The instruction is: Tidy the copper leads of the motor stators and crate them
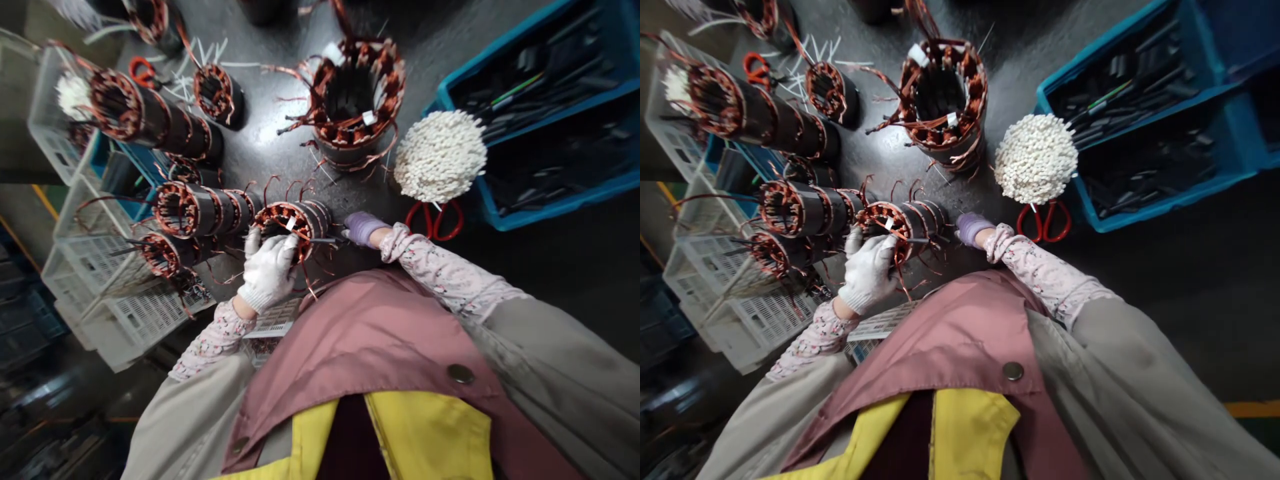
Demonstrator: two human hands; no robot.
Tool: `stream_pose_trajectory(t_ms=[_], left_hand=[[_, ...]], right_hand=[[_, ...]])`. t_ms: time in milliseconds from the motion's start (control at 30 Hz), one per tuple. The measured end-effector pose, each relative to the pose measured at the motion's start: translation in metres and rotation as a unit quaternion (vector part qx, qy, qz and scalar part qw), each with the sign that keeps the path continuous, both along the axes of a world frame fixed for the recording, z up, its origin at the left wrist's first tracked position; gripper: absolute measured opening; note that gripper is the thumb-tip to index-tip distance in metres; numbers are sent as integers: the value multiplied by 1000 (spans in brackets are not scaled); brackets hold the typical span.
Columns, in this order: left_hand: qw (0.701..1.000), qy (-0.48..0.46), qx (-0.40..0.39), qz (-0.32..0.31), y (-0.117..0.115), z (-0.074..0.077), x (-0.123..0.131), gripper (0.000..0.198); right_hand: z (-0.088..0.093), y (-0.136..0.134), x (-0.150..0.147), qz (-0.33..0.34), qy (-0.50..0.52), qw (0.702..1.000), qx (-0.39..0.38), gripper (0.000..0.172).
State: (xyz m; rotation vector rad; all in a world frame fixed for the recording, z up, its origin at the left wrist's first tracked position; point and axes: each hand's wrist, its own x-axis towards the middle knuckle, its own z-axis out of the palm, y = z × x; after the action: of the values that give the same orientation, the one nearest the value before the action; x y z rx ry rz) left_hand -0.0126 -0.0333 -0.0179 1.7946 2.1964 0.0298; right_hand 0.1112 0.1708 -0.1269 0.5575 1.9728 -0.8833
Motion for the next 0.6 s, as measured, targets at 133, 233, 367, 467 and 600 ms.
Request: stream_pose_trajectory(t_ms=[133, 233, 367, 467, 600], left_hand=[[1000, -10, 6, -5, 0, 0, 0, 62], [1000, -10, 7, -13, -1, -1, 0, 62], [999, -15, 15, -24, -1, -2, 0, 64], [1000, -19, 10, -17, 1, -1, 1, 63], [1000, -20, -20, 1, 3, 1, 2, 60]], right_hand=[[11, 1, -15, 37, 14, 999, 23, 40], [13, 3, -12, 67, 8, 997, 42, 42], [8, 4, 3, 62, -40, 996, 43, 42], [5, 2, 5, 61, -37, 996, 49, 41], [8, 3, -6, 68, -1, 997, 40, 38]])
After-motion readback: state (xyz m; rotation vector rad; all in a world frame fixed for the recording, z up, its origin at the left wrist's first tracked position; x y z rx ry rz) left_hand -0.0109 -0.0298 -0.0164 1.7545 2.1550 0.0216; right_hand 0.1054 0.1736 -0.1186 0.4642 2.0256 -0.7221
